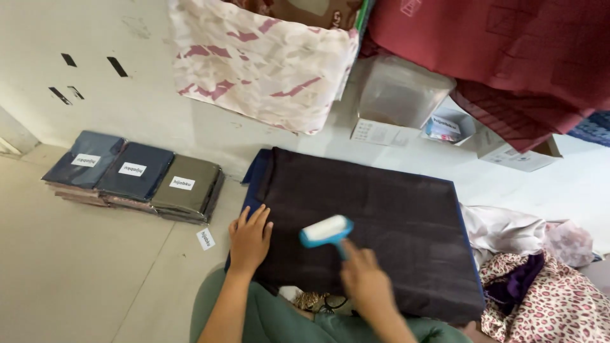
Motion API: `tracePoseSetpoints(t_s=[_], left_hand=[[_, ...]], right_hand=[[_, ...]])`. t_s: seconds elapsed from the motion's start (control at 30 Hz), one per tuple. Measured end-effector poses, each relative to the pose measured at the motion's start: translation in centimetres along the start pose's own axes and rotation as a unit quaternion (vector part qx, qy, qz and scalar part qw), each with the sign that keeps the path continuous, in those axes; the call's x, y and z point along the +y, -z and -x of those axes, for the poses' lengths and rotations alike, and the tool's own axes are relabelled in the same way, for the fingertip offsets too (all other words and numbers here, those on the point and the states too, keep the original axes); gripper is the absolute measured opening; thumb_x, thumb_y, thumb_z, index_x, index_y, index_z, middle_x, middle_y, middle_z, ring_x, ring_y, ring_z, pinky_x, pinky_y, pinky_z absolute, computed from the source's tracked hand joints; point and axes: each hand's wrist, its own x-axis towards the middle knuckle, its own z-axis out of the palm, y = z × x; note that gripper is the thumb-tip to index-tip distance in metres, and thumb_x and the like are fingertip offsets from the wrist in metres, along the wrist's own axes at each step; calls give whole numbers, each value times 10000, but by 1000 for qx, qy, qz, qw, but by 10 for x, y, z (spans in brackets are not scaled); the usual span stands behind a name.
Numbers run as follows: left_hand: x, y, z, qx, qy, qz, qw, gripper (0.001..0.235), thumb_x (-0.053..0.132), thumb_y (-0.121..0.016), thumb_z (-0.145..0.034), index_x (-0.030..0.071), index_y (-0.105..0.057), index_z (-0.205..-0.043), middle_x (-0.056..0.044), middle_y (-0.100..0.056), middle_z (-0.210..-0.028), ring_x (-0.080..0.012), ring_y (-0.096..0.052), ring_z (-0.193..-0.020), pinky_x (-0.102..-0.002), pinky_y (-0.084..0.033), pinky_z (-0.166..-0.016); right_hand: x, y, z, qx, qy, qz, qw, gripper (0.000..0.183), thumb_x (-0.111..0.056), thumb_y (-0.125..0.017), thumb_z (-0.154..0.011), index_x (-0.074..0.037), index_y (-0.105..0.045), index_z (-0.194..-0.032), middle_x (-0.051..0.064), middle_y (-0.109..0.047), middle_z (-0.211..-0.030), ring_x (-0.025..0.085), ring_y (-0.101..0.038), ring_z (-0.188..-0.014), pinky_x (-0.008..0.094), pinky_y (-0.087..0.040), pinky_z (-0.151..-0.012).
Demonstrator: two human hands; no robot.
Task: The person uses a lint roller to clean a black piece of fabric laid on a blue mat. They then fold the fabric into a small rectangle, place it into a clear plastic bag, and seal the package.
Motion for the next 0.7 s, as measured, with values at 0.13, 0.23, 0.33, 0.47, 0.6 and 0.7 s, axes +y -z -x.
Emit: tracePoseSetpoints(t_s=[0.13, 0.23, 0.33, 0.47, 0.6, 0.7], left_hand=[[-1, -1, 3, 9, -7, 16, 1000, 459, 421, -436, -1046, 208, -601, -1418, 41, -549, -1517, -309, -403, -1463, -515, -328, -1087], [5, 3, 3, 3, 6, -9, 1000, 444, 433, -449, -1048, 236, -593, -1419, 47, -563, -1502, -284, -414, -1465, -498, -346, -1095], [11, 14, 5, -1, 22, -23, 1000, 431, 446, -452, -1049, 261, -603, -1408, 55, -593, -1478, -266, -451, -1450, -473, -359, -1100], [8, 10, 3, -23, 25, 7, 999, 435, 419, -458, -1058, 229, -600, -1422, 17, -572, -1499, -307, -438, -1450, -501, -353, -1100], [2, -6, -7, -42, 31, -48, 997, 463, 454, -537, -992, 275, -593, -1415, 60, -572, -1489, -262, -451, -1442, -504, -367, -1100], [25, -3, -24, -44, 26, -109, 993, 454, 499, -534, -998, 220, -649, -1338, 1, -629, -1410, -313, -539, -1366, -519, -414, -1068]], right_hand=[[-42, -71, -71, 210, 178, 133, 952, 540, -308, -613, -945, -270, -508, -1473, 165, -604, -1122, 375, -549, -412, 458, -437, -331], [-77, -89, -145, 231, 167, 127, 950, 513, -281, -568, -973, -254, -503, -1481, 174, -632, -1083, 419, -674, -554, 503, -535, -434], [-96, -92, -192, 170, 137, 97, 971, 491, -277, -495, -1020, -251, -473, -1510, 168, -629, -1061, 433, -722, -657, 513, -602, -544], [-74, -88, -167, 202, 164, 120, 958, 501, -320, -553, -994, -276, -507, -1492, 162, -652, -1074, 409, -735, -665, 485, -607, -541], [-29, -60, -14, 225, 146, 169, 949, 502, -350, -601, -952, -320, -546, -1450, 148, -692, -1044, 375, -731, -578, 469, -608, -493], [24, -65, 68, 211, 45, 235, 948, 577, -537, -542, -896, -590, -432, -1459, -39, -664, -1226, 264, -750, -537, 425, -624, -502]])
